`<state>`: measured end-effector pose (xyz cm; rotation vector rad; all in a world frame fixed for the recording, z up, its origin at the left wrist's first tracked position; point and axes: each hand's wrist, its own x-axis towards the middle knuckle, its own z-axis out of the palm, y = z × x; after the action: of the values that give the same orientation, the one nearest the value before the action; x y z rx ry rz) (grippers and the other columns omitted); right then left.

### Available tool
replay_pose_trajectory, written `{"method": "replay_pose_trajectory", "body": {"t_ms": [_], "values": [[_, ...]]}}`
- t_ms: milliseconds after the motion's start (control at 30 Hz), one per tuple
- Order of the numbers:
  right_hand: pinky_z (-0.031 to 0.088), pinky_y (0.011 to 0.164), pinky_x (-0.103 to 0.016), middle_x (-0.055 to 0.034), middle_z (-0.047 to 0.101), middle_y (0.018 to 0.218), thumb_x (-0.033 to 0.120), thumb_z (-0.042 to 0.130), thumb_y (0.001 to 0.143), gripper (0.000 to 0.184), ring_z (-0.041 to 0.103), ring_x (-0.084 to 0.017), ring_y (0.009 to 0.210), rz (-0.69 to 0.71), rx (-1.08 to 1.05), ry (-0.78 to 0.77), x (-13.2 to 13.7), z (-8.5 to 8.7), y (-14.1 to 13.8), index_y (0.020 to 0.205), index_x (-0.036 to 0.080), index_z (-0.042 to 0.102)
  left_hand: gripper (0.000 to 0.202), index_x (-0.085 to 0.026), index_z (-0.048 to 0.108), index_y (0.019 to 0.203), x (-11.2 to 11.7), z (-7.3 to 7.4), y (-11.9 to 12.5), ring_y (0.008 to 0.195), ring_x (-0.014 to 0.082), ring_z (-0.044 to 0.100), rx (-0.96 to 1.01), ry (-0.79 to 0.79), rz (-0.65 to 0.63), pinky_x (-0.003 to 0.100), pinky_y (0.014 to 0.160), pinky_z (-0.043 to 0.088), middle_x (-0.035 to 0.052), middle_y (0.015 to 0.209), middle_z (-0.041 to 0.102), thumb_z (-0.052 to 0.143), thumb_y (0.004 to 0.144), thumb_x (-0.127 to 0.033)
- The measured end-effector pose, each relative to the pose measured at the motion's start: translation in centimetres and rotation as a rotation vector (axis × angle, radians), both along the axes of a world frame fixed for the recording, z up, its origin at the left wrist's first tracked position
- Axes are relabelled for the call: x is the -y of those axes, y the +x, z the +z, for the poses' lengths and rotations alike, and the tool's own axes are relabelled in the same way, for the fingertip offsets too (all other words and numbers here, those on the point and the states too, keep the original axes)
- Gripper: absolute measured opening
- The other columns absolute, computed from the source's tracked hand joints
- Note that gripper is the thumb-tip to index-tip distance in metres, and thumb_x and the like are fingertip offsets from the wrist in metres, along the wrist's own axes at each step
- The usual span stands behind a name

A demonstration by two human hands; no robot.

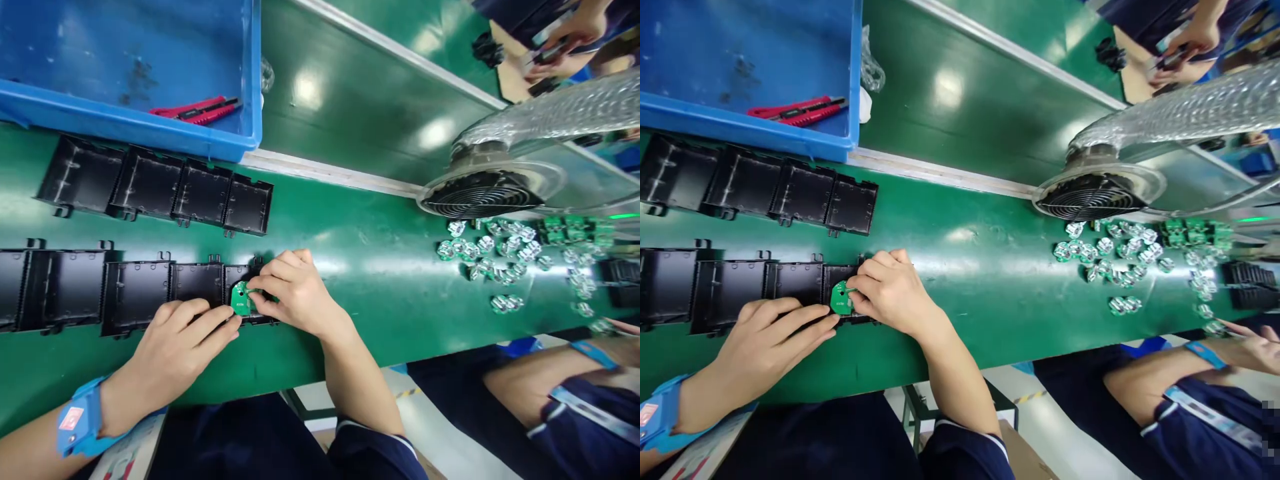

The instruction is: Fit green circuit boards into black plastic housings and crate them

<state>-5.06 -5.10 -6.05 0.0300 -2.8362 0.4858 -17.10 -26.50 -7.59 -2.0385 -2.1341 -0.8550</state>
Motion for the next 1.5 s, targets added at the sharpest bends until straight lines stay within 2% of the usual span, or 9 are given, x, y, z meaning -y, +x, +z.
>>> {"method": "replay_pose_trajectory", "body": {"t_ms": [233,533,633,733,867,1067,1333,1500], "values": [[0.034,0.079,-0.036,0.0013,0.071,0.087,0.024,0.064,0.097,0.011,0.055,-0.015,0.084,-0.012,0.051,0.009,-0.1,0.3,0.0,0.095,0.020,0.074,0.021,-0.021,0.072,0.114,-0.2,-0.2,0.3,0.095,0.0214,0.056,-0.011,-0.008,-0.007,0.038,0.075,0.038,-0.0034,0.108,0.078,0.069,0.093,-0.021],[0.034,0.079,-0.035,0.0008,0.072,0.089,0.028,0.062,0.100,0.014,0.055,-0.016,0.086,-0.010,0.086,0.040,-0.1,0.3,-0.1,0.099,0.021,0.074,0.034,-0.019,0.067,0.130,-0.1,-0.5,0.5,0.099,0.0239,0.055,-0.139,-0.144,-0.018,0.040,0.078,0.039,-0.0027,0.129,0.072,0.063,0.097,-0.028],[0.035,0.076,-0.036,0.0005,0.072,0.089,0.028,0.067,0.097,0.014,0.054,-0.016,0.084,-0.063,0.033,0.079,0.4,1.0,0.9,0.107,0.021,0.074,0.033,-0.020,0.067,0.130,-0.1,-0.6,0.6,0.099,0.0234,0.057,-0.145,-0.156,0.000,0.040,0.077,0.039,-0.0031,0.131,0.071,0.061,0.099,-0.030],[0.034,0.072,-0.037,0.0009,0.069,0.079,0.026,0.072,0.091,0.019,0.051,-0.017,0.076,-0.159,-0.070,0.157,1.7,1.6,2.5,0.109,0.021,0.075,0.037,-0.020,0.065,0.133,-0.2,-0.6,0.5,0.098,0.0235,0.057,-0.183,-0.141,0.001,0.040,0.078,0.039,-0.0020,0.133,0.069,0.061,0.098,-0.030],[0.034,0.069,-0.038,0.0008,0.067,0.072,0.027,0.072,0.089,0.023,0.048,-0.017,0.070,-0.209,-0.104,0.212,3.7,0.8,4.2,0.110,0.018,0.075,0.041,-0.020,0.063,0.136,-0.2,-0.6,0.4,0.097,0.0247,0.058,-0.228,-0.160,-0.018,0.041,0.078,0.039,-0.0003,0.138,0.067,0.063,0.096,-0.029],[0.035,0.070,-0.037,0.0002,0.066,0.071,0.030,0.068,0.091,0.028,0.048,-0.017,0.069,-0.219,-0.077,0.219,4.7,-0.8,4.4,0.113,0.015,0.074,0.044,-0.020,0.061,0.138,-0.1,-0.6,0.4,0.097,0.0263,0.057,-0.266,-0.185,-0.028,0.042,0.077,0.038,0.0003,0.140,0.065,0.064,0.095,-0.026],[0.033,0.071,-0.038,-0.0002,0.065,0.072,0.030,0.066,0.092,0.029,0.048,-0.018,0.071,-0.206,-0.055,0.199,4.6,-1.0,4.4,0.115,0.013,0.073,0.054,-0.018,0.059,0.141,0.1,-0.7,0.4,0.099,0.0275,0.055,-0.304,-0.246,-0.048,0.043,0.077,0.040,0.0003,0.144,0.062,0.060,0.088,-0.009],[0.034,0.070,-0.038,0.0003,0.065,0.071,0.030,0.062,0.094,0.027,0.049,-0.018,0.071,-0.211,-0.032,0.206,4.8,-1.0,4.4,0.114,0.015,0.073,0.056,-0.018,0.059,0.140,0.1,-0.6,0.5,0.099,0.0278,0.056,-0.293,-0.251,-0.046,0.043,0.076,0.040,0.0002,0.142,0.063,0.061,0.085,-0.008]]}}
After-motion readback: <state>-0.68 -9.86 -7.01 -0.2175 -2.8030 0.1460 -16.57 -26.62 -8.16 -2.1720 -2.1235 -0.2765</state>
